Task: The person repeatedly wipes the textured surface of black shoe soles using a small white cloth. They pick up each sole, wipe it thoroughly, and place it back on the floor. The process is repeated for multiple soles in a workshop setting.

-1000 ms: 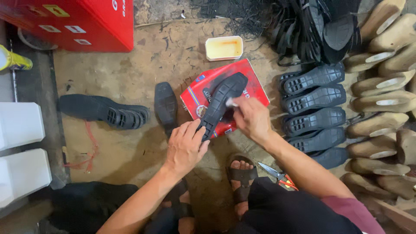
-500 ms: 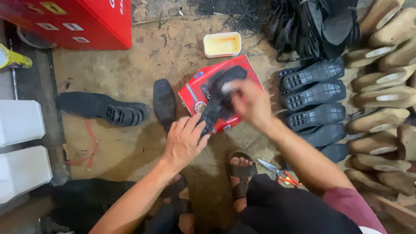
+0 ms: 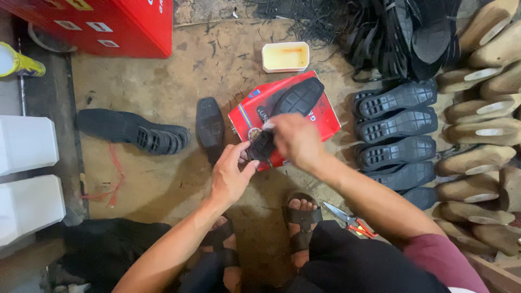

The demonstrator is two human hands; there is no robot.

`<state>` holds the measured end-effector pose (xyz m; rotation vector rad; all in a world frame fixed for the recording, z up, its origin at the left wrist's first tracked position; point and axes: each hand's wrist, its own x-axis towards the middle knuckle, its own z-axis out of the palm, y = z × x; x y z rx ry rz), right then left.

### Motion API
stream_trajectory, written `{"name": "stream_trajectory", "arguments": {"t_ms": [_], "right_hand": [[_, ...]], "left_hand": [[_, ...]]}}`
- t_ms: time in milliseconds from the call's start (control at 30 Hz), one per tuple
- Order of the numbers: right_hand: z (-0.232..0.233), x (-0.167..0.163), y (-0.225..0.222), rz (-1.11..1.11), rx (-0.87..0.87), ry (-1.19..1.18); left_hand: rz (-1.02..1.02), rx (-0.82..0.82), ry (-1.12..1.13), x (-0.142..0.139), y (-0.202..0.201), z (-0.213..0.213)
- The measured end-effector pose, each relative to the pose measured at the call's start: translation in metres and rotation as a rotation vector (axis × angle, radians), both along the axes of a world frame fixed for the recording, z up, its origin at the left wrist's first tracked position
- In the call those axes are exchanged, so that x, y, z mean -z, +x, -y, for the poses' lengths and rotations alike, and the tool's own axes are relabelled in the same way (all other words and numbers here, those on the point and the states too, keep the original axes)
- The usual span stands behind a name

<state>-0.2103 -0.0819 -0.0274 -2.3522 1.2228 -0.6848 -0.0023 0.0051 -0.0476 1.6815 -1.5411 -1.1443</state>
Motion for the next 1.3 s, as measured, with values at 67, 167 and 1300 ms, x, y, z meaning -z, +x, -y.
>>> {"name": "stream_trajectory", "arguments": {"t_ms": [67,167,1300], "right_hand": [[-0.013,-0.001,0.012,0.033,-0.083,0.017],[-0.027,-0.006,0.019,0.031,-0.234,0.016],[-0.017,-0.006,-0.017,-0.013,-0.274,-0.027]], "left_hand": [[-0.085,-0.047,-0.055,0.007,-0.003,0.0],[-0.225,-0.077,0.014,0.02,0.003,-0.002],[-0.302,-0.058,0.151,0.058,0.022,0.026]]}}
